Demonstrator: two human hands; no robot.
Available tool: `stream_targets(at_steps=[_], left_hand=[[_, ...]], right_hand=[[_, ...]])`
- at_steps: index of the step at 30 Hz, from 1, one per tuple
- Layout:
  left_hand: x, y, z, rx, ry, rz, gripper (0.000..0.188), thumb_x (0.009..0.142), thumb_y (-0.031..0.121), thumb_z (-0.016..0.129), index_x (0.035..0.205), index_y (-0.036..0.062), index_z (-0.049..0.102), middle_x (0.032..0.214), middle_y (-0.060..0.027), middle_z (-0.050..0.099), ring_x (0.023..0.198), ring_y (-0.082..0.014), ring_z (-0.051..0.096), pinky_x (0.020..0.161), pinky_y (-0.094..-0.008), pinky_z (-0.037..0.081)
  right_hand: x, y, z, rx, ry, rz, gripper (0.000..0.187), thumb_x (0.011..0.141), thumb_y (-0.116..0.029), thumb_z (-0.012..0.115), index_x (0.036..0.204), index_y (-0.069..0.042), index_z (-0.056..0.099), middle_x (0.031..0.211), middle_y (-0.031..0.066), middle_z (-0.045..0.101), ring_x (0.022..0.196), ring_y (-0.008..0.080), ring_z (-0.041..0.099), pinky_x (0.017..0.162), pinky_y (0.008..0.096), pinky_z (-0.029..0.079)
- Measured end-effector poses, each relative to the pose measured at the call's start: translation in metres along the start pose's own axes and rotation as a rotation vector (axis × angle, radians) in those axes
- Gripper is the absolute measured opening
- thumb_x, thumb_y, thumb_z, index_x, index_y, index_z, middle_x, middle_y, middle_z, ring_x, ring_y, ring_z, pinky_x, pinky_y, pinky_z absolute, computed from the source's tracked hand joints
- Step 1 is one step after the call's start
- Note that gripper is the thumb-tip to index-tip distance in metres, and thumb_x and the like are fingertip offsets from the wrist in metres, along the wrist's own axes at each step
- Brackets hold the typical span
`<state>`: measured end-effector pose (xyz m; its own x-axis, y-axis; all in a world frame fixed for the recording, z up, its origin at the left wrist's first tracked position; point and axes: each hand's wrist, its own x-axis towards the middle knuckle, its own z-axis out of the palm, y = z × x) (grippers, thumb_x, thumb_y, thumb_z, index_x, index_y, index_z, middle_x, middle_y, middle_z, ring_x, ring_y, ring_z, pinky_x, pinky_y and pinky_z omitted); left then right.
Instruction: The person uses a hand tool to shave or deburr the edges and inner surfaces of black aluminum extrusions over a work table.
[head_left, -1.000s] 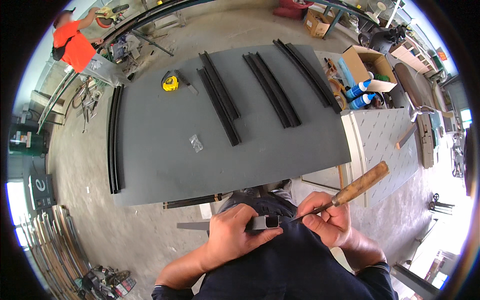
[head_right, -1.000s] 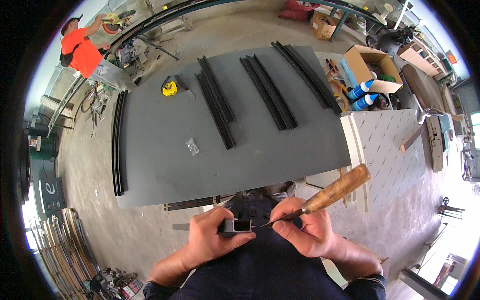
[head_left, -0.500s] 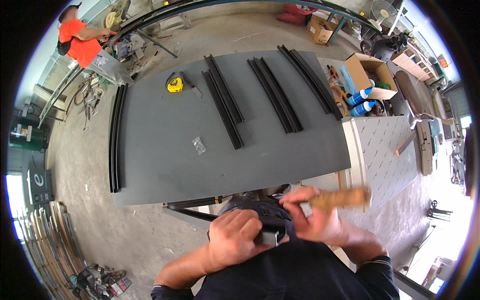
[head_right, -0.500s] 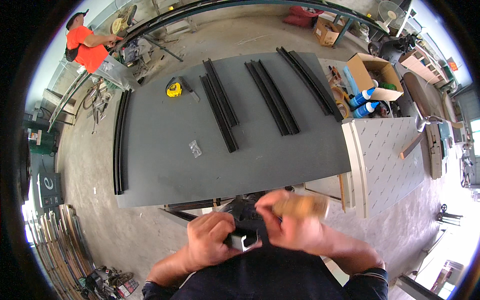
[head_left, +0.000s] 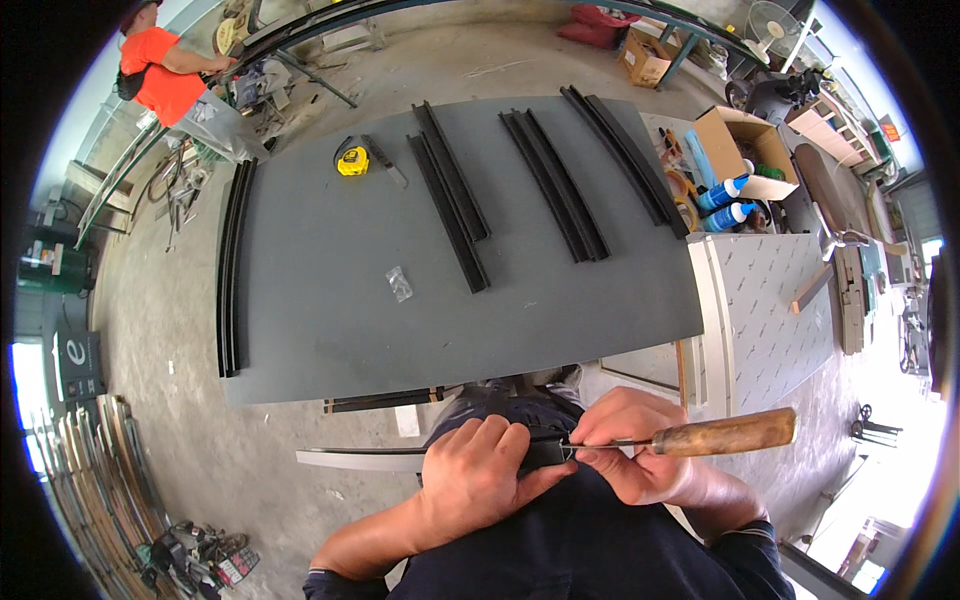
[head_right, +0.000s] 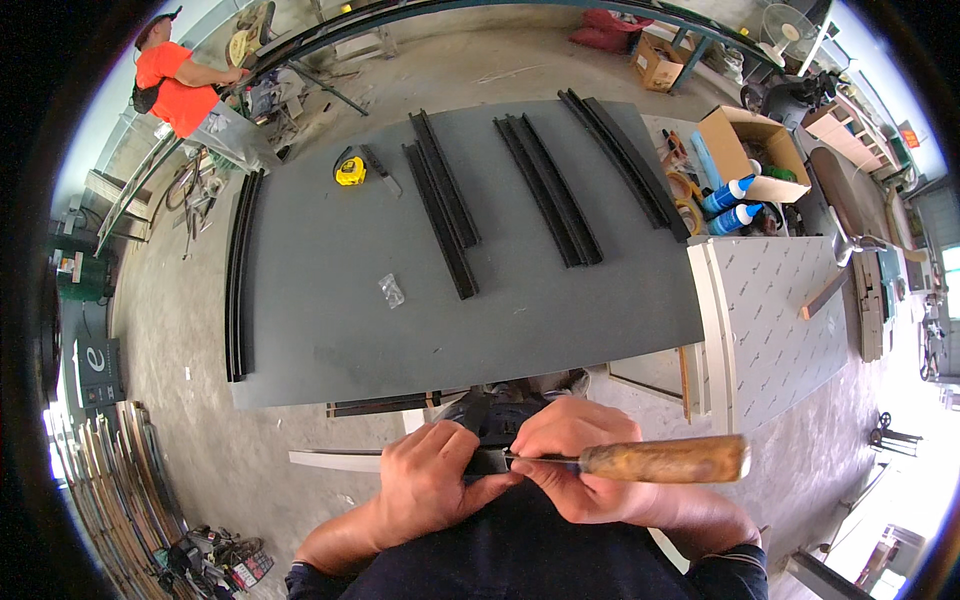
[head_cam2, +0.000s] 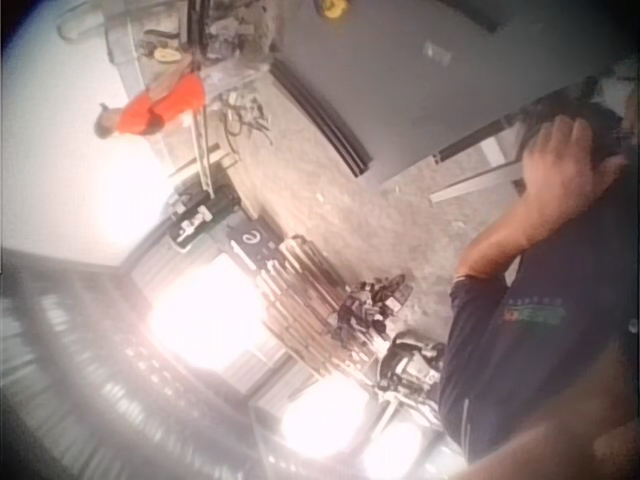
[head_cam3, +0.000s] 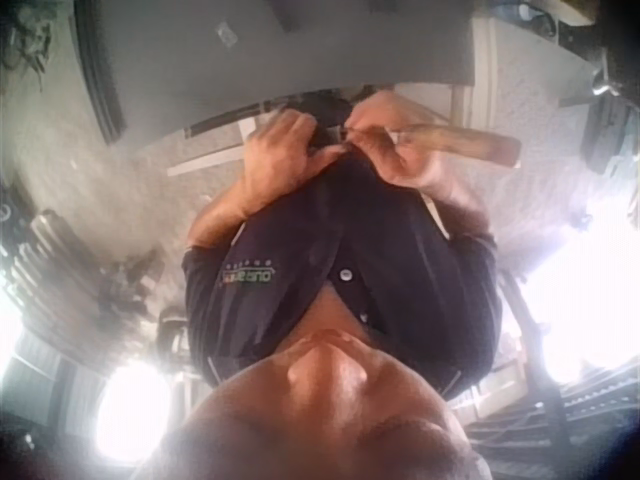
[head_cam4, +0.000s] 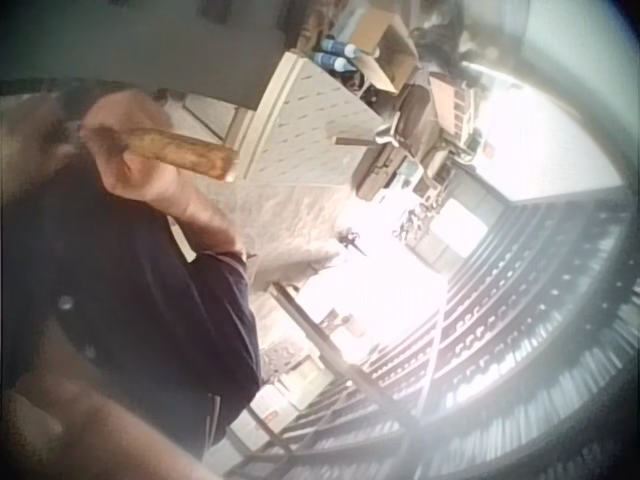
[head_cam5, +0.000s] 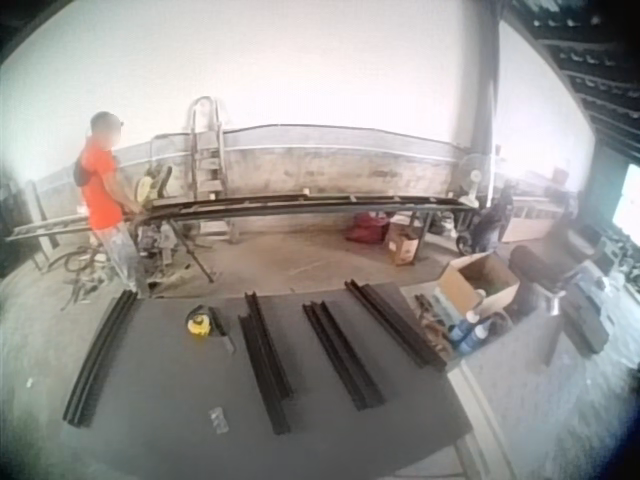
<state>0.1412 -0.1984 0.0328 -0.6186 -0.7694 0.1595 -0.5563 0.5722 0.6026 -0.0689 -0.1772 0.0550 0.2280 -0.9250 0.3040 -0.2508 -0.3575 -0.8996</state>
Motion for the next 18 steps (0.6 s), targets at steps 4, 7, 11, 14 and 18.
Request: stream_targets(at_steps=[4,7,11,14,18], left_hand=[[0.0,0.002,-0.001,0.021,-0.005,-0.003,0.049,0.074,0.049,0.077,0.071,0.0076,0.051,0.069,-0.007,0.052,0.055,-0.0255,0.057,0.046,-0.036,0.045],[-0.002,0.003,-0.002,0.035,-0.022,0.007,0.048,0.072,0.047,0.078,0.071,0.0082,0.051,0.069,-0.0066,0.052,0.056,-0.0248,0.057,0.047,-0.0357,0.045],[-0.003,0.0,-0.003,0.032,-0.028,0.011,0.047,0.069,0.046,0.079,0.07,0.0088,0.051,0.069,-0.0062,0.051,0.056,-0.0243,0.056,0.048,-0.0354,0.045],[-0.004,0.001,-0.002,0.029,-0.042,0.016,0.047,0.069,0.046,0.079,0.07,0.0088,0.052,0.068,-0.0061,0.051,0.056,-0.0239,0.056,0.048,-0.0353,0.045],[-0.002,0.003,-0.002,0.05,-0.053,0.02,0.049,0.069,0.048,0.079,0.068,0.0084,0.051,0.067,-0.0054,0.05,0.055,-0.0232,0.056,0.047,-0.0353,0.045]], right_hand=[[-0.004,0.001,0.007,-0.095,0.046,-0.125,0.026,0.072,0.006,0.076,0.089,-0.005,0.059,0.084,0.0104,0.068,0.07,0.0244,0.067,0.06,0.0318,0.054],[-0.011,-0.003,0.003,-0.084,-0.057,-0.156,0.026,0.069,0.004,0.077,0.088,-0.004,0.062,0.087,0.0105,0.067,0.074,0.0267,0.068,0.064,0.0336,0.056],[-0.016,-0.002,-0.001,-0.044,-0.111,-0.141,0.026,0.068,0.002,0.078,0.087,-0.003,0.062,0.087,0.0102,0.067,0.076,0.0274,0.068,0.064,0.0339,0.056],[-0.013,-0.008,0.001,-0.034,-0.047,-0.054,0.021,0.073,0.0,0.076,0.085,-0.004,0.061,0.083,0.0095,0.067,0.073,0.0263,0.067,0.061,0.034,0.055],[-0.004,-0.003,0.003,-0.098,-0.025,-0.006,0.016,0.079,0.002,0.072,0.085,-0.005,0.059,0.081,0.0097,0.065,0.066,0.0255,0.064,0.057,0.0321,0.05]])
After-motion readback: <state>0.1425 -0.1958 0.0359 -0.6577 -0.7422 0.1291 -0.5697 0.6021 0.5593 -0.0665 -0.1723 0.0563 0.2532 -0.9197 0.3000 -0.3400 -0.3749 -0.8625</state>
